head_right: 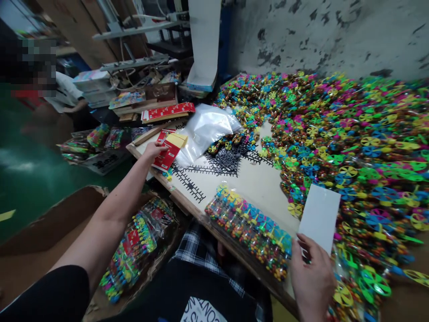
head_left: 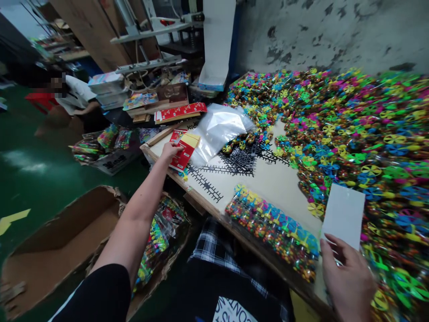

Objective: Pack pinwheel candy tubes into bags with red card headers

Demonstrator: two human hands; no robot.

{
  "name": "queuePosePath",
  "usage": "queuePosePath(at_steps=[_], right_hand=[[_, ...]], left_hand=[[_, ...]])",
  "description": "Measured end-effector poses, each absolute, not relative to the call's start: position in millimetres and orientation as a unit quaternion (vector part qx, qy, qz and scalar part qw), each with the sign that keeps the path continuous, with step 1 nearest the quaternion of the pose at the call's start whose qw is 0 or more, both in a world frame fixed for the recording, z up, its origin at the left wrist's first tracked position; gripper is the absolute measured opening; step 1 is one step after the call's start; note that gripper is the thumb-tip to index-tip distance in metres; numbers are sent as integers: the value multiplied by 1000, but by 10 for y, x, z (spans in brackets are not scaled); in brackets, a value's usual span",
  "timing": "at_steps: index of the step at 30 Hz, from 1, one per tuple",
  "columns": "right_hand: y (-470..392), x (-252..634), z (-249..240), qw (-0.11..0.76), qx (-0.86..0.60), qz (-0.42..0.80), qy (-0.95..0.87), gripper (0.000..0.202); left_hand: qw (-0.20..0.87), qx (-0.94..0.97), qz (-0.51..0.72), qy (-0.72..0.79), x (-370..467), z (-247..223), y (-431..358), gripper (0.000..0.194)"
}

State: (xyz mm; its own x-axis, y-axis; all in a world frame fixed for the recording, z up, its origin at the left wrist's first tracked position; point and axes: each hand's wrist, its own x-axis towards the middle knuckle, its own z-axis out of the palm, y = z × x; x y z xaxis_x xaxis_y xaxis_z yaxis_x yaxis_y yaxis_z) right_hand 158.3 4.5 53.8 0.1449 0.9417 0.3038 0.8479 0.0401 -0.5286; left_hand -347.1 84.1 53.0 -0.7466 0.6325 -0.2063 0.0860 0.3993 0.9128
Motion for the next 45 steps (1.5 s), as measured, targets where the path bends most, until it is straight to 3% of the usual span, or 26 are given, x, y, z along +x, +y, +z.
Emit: queuePosePath(at_steps=[5, 10, 15, 18, 21, 26, 34, 45], right_hand=[[-19, 1245, 690, 375, -613, 101, -688, 35], [-165, 750, 930, 445, -474, 119, -750, 18], [-275, 606, 1008, 438, -430, 167, -771, 34], [-378, 743, 958, 433, -445, 258, -741, 32], [-513, 891, 906, 430, -467, 363, -682, 31], [-664, 1023, 894, 426, -502, 391, -642, 29], [-747, 1150, 900, 411, -499, 372, -666, 26], [-741, 1049, 1041, 425, -439, 375, -697, 13]], left_hand=[[266, 267, 572, 728, -3088, 801, 665, 16], [416, 342, 573, 617, -2090, 1060, 195, 24], [569, 369, 525, 515, -1134, 1095, -326, 32], [600, 379, 510, 486, -852, 1044, -510, 32], [557, 462, 486, 490, -742, 984, -583, 28], [300, 636, 473, 531, -728, 968, -586, 22], [428, 658, 407, 467, -710, 945, -632, 16], [342, 730, 450, 385, -676, 915, -767, 9]])
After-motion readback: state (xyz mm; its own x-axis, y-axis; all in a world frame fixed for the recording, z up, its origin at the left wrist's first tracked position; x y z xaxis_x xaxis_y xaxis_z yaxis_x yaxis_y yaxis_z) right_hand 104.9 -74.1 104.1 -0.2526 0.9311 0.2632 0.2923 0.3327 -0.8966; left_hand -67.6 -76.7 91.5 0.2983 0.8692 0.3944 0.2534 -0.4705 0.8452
